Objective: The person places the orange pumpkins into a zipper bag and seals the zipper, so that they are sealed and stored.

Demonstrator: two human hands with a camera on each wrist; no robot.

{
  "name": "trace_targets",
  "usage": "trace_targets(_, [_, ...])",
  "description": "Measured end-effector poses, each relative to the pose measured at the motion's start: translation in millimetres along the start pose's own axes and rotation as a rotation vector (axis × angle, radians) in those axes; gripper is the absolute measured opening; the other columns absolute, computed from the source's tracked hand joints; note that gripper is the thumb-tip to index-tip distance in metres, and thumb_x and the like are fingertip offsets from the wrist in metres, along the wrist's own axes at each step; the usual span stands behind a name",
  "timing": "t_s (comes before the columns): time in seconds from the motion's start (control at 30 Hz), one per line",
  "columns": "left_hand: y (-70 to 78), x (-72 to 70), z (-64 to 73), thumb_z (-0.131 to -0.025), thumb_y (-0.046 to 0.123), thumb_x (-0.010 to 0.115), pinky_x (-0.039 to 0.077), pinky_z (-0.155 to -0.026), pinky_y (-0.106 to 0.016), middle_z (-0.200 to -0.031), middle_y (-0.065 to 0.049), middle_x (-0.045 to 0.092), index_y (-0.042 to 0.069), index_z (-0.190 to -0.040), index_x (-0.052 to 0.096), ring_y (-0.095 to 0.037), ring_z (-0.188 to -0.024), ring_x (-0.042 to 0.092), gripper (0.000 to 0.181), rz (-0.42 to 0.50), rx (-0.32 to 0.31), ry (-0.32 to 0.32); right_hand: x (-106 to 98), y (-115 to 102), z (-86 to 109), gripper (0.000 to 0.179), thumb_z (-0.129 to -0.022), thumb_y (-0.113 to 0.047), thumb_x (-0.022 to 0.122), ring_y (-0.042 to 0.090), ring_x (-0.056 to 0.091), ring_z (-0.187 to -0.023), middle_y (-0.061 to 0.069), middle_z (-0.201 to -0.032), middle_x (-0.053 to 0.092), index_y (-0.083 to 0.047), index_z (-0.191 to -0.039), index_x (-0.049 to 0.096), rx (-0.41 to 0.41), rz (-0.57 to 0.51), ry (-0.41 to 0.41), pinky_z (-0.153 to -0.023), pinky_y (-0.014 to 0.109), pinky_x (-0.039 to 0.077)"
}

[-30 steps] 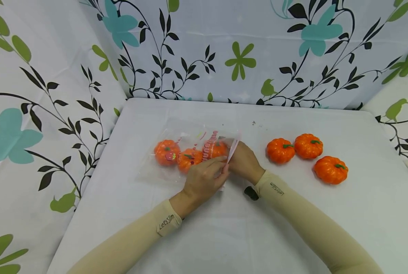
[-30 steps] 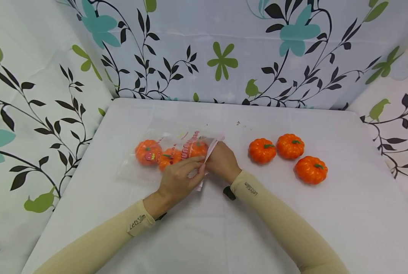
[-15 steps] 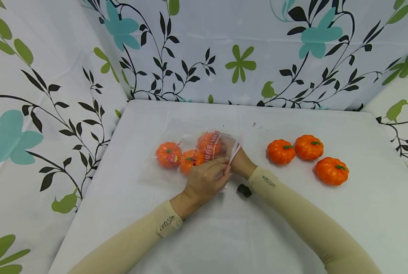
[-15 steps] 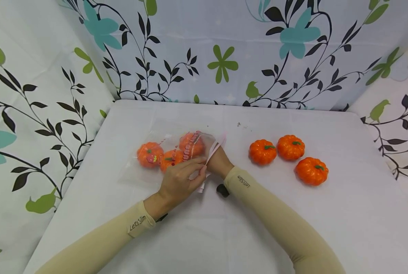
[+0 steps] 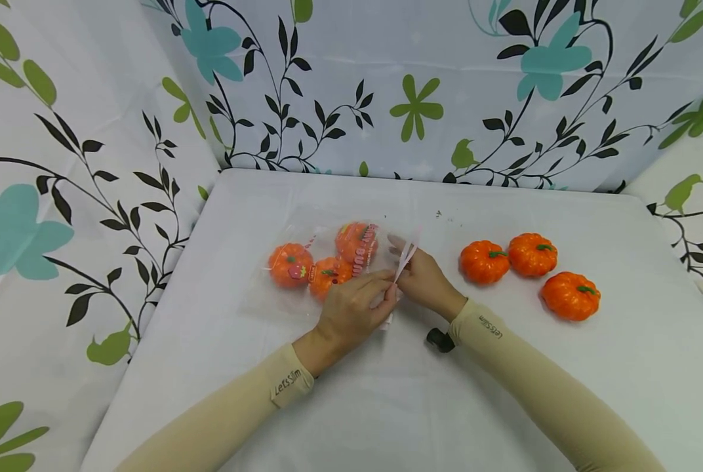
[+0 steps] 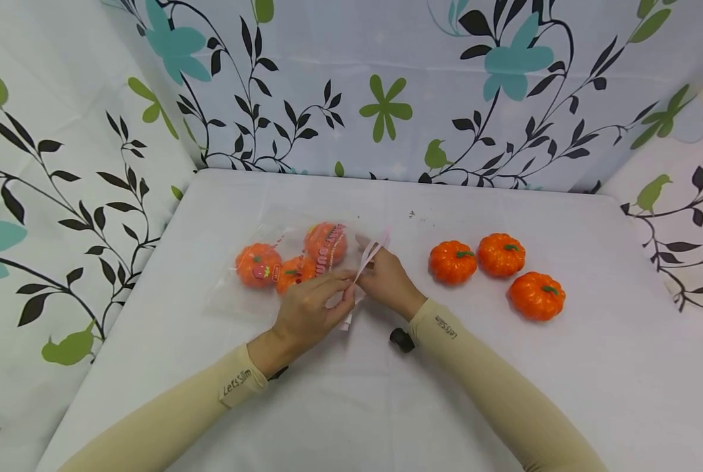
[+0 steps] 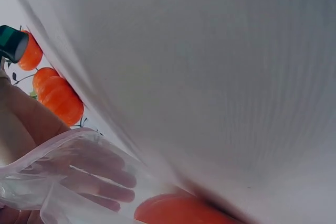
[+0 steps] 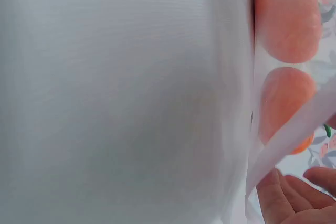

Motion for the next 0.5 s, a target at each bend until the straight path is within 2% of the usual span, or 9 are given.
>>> trace_targets(0.1, [-1.4,-1.9,-1.7,-0.085,0.005,0.072,0.059,-0.077,-0.026,-0.1,-0.009,0.077,0.001,-0.09,0.077,-0.018,-0.092,0.075,0.008,-0.006,-0.006,0.003,-2,1,1.4,0.061,-0.09,-0.002,0.062,0.038,0.06,-0.123,0.023,-0.141,0.057,0.0,-0.149,0.046,0.026,-0.05,0.001,-0.102,0.048,0.049])
trace_targets(0.27, [-2.8,-2.5,-1.5,-0.085,0.005,0.072,0.059,-0.078,-0.026,-0.099,-0.008,0.077,0.002,-0.088,0.077,-0.018,-0.092,0.075,0.007,-0.009,-0.006,0.012,2,-4,-2.6,0.054,-0.092,-0.005,0.063,0.037,0.057,-0.128,0.022,-0.138,0.059,0.003,-0.144,0.052,-0.016,-0.055,-0.003,-0.107,0.05,0.045])
trace_targets(0.5, [-3.9,-2.7,0.5,-0.087,0.006,0.073,0.058,-0.082,-0.026,-0.103,-0.007,0.076,0.003,-0.091,0.077,-0.017,-0.094,0.074,0.007,0.002,0.037,-0.015,11,-9,-10.5,0.049,-0.091,-0.002,0.069,0.034,0.055,-0.129,0.019,-0.135,0.062,0.002,-0.139,0.058,-0.143,-0.038,0.011,-0.109,0.05,0.042])
Point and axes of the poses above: each hand's wrist, its own z-axis away from the middle knuckle, its own x-axis out of the palm, y = z × x, the point moved 3 cm from there along -z, towards the middle knuckle
